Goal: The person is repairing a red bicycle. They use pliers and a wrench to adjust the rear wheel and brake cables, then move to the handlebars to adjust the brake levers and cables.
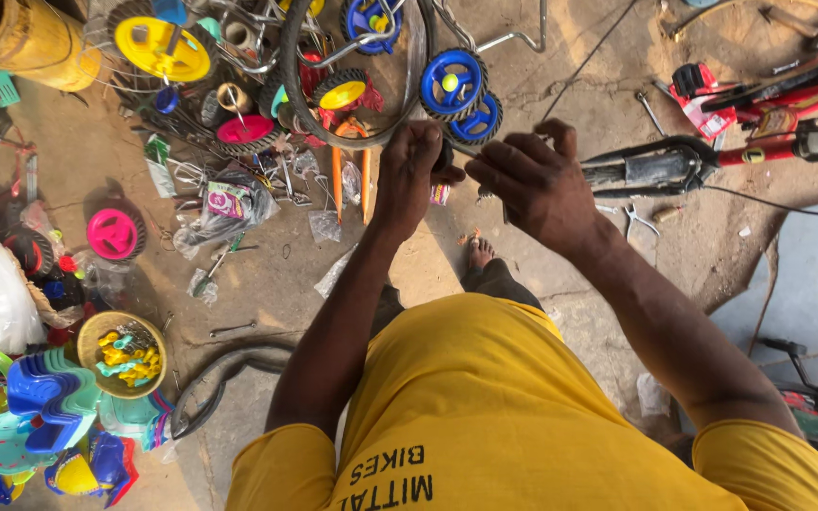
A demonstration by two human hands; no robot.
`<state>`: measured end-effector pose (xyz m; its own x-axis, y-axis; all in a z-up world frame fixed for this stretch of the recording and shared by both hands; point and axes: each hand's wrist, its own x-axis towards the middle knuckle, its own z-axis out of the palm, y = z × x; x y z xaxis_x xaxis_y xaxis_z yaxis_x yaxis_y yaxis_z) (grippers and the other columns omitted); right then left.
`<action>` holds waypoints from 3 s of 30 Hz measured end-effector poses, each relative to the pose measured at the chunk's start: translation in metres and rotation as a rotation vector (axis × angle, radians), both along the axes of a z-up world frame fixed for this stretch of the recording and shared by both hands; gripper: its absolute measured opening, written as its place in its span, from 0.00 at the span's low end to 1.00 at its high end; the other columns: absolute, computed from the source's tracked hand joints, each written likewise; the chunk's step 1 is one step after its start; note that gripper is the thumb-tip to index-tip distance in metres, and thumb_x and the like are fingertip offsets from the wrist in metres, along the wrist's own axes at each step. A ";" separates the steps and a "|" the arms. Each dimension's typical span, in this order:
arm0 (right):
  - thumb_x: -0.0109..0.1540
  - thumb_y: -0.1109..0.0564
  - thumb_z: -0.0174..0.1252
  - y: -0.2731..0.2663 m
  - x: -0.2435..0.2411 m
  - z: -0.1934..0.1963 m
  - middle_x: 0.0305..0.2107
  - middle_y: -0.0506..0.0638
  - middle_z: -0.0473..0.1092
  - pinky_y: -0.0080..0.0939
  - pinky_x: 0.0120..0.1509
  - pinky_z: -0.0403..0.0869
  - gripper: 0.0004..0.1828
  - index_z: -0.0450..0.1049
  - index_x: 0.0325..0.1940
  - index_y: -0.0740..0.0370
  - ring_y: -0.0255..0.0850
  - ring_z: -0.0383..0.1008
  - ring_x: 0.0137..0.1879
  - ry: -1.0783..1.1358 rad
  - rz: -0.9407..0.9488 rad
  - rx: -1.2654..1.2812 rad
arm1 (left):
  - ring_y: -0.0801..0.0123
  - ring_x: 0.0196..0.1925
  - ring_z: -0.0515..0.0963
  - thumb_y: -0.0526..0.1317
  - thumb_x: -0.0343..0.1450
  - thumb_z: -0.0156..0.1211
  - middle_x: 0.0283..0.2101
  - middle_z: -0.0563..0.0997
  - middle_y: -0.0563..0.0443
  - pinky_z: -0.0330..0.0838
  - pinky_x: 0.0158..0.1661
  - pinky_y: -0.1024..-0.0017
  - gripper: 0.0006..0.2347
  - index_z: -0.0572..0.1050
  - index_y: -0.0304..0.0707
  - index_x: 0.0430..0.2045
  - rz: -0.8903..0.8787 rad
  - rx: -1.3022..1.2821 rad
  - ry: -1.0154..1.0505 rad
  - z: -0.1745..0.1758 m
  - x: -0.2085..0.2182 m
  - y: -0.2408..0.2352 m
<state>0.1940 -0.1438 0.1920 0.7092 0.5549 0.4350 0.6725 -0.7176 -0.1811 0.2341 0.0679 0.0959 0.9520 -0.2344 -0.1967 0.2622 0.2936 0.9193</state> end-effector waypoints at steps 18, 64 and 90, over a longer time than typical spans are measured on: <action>0.70 0.58 0.58 -0.038 -0.015 -0.043 0.49 0.54 0.77 0.47 0.59 0.77 0.17 0.71 0.63 0.67 0.44 0.77 0.55 0.805 -0.179 0.907 | 0.85 0.18 0.61 0.41 0.77 0.54 0.23 0.71 0.56 0.54 0.17 0.82 0.07 0.73 0.37 0.39 0.055 -0.057 0.108 0.017 -0.010 -0.052; 0.67 0.55 0.57 -0.087 -0.154 0.024 0.45 0.55 0.75 0.53 0.50 0.73 0.07 0.75 0.45 0.60 0.52 0.76 0.49 -0.100 -0.577 -0.073 | 0.78 0.16 0.68 0.33 0.76 0.54 0.24 0.73 0.53 0.63 0.18 0.77 0.07 0.77 0.26 0.43 -0.507 -0.162 0.226 0.019 -0.059 -0.137; 0.63 0.55 0.64 -0.061 -0.199 0.034 0.42 0.47 0.75 0.49 0.51 0.74 0.14 0.74 0.53 0.49 0.43 0.76 0.45 -0.216 -0.683 -0.231 | 0.76 0.17 0.69 0.34 0.76 0.54 0.25 0.74 0.50 0.62 0.18 0.77 0.08 0.77 0.26 0.41 -0.701 -0.273 0.290 0.023 -0.085 -0.146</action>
